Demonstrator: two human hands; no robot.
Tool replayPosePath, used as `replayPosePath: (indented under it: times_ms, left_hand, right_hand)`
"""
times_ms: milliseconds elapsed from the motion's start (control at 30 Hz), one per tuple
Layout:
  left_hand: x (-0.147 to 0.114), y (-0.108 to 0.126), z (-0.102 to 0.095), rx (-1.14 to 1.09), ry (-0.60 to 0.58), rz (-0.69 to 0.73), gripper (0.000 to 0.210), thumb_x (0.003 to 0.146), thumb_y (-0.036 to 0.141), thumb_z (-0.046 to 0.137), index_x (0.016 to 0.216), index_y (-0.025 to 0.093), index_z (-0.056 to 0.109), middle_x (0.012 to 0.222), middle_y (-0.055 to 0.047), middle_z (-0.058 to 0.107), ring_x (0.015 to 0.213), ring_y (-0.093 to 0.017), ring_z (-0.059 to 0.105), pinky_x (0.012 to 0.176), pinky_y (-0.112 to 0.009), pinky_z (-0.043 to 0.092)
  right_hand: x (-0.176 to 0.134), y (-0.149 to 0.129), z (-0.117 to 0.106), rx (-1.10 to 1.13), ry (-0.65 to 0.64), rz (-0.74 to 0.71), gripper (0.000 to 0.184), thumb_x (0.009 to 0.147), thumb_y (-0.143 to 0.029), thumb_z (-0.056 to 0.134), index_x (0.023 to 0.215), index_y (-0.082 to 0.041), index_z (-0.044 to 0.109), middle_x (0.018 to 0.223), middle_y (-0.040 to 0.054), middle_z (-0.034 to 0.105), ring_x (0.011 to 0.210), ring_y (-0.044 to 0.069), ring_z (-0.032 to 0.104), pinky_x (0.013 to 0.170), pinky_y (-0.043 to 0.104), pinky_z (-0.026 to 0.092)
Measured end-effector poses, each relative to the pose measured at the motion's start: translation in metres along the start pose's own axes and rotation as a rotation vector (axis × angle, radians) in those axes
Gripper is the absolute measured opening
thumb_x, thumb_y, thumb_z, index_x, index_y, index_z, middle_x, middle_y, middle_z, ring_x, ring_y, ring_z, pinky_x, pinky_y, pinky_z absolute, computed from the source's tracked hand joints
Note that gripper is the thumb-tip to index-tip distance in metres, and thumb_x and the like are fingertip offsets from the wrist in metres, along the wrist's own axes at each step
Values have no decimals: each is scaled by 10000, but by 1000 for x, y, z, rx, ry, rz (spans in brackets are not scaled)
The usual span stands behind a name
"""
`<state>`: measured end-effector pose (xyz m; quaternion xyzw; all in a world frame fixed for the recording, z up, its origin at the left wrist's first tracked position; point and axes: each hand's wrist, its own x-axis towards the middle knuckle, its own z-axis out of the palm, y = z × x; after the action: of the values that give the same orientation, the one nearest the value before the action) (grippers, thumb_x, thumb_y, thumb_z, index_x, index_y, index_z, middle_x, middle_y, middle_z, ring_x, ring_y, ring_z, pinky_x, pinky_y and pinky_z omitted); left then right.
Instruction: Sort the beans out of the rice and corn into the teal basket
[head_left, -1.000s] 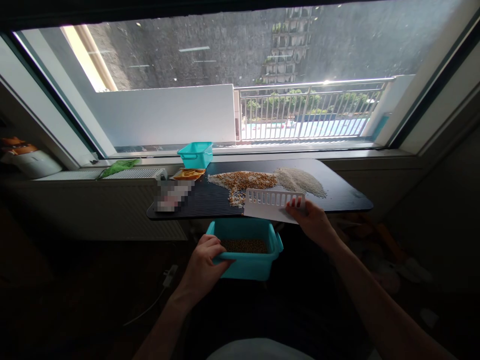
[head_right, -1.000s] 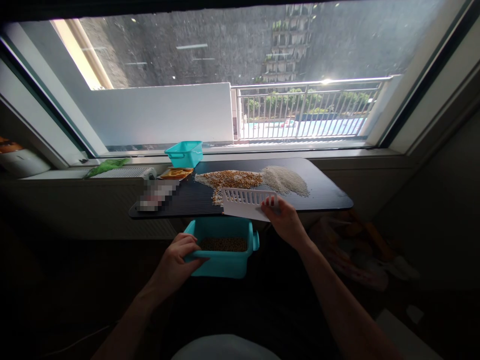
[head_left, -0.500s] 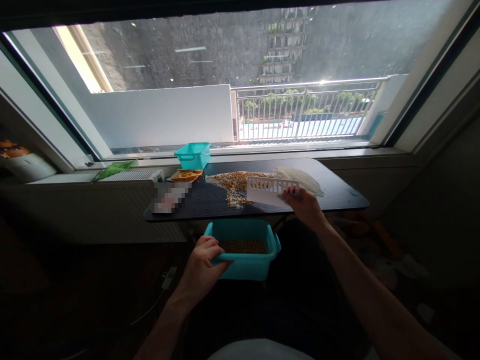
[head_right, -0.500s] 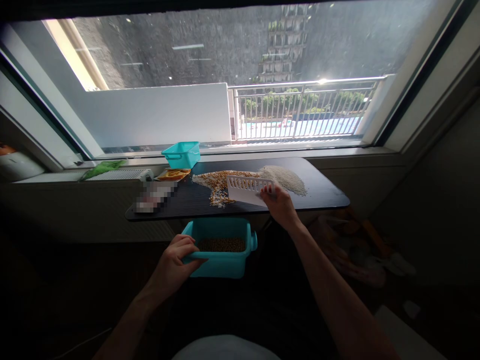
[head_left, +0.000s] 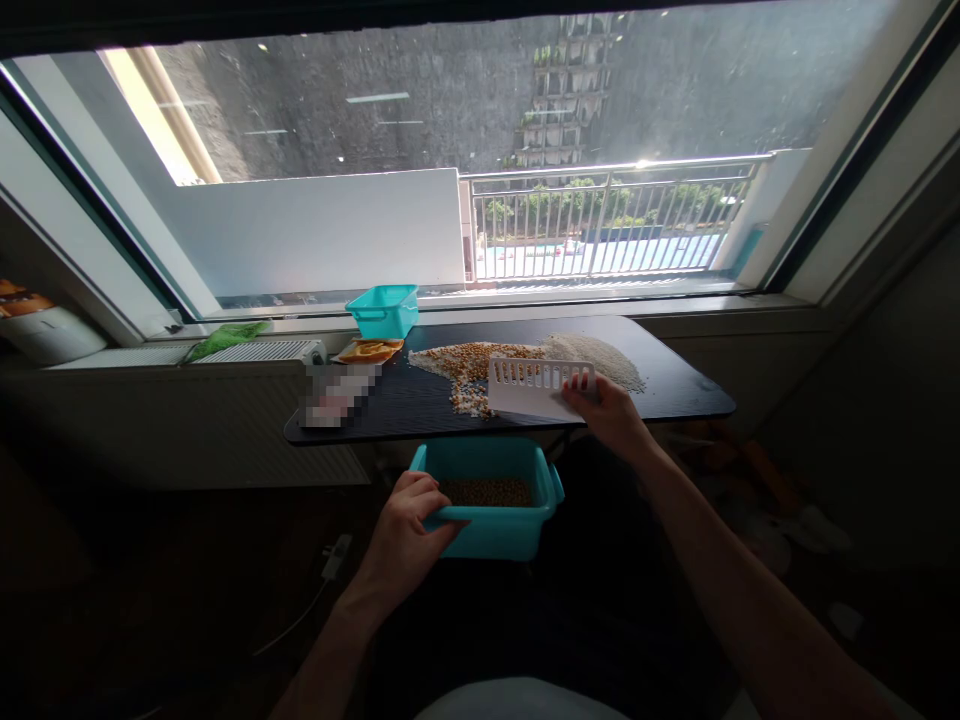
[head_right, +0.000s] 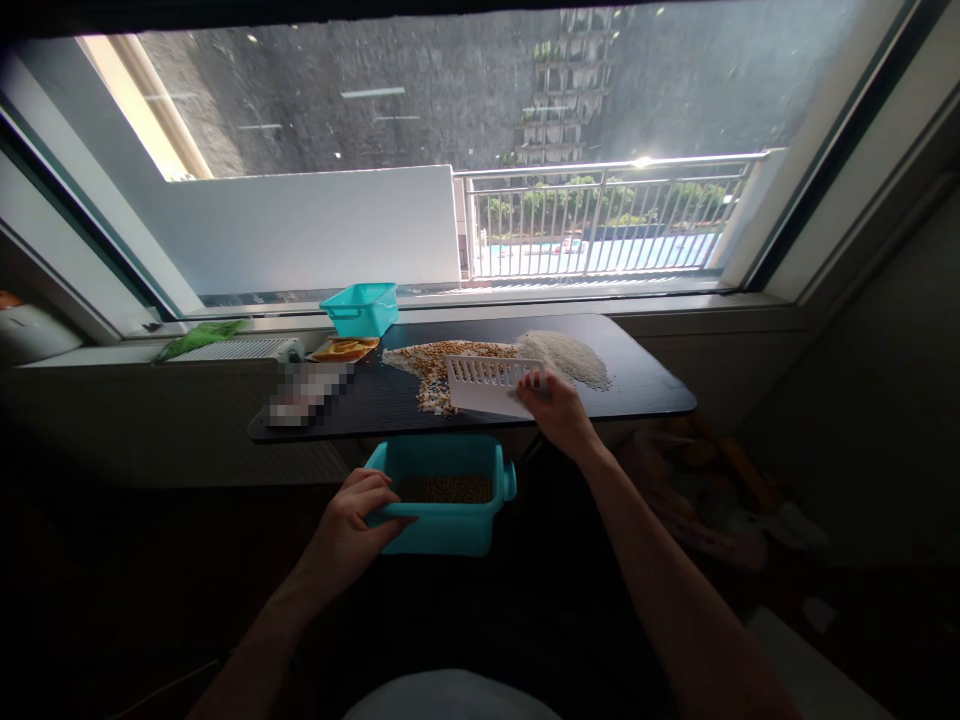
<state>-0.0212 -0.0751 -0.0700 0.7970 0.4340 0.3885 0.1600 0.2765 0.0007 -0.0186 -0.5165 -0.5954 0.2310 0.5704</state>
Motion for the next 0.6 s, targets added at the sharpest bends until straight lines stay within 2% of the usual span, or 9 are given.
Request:
replayPosePath:
  times_ms: [300, 600]
  left_hand:
    - [2, 0, 3, -19, -17, 13, 164, 749, 155, 763, 636, 210, 657, 728, -28, 657, 928, -250, 581, 827, -360, 514]
    - [3, 0, 4, -12, -13, 13, 155, 747, 151, 757, 637, 208, 663, 727, -29, 663, 934, -254, 583, 835, -362, 510]
  right_hand:
    - [-12, 1, -13, 13, 38, 33, 429, 646, -613, 749, 714, -211, 613, 691, 7, 605, 648, 166, 548, 635, 334, 504]
    - [-7, 1, -6, 22, 23, 45, 408, 647, -586, 755, 718, -208, 620, 682, 9, 615, 651, 175, 558, 660, 351, 501]
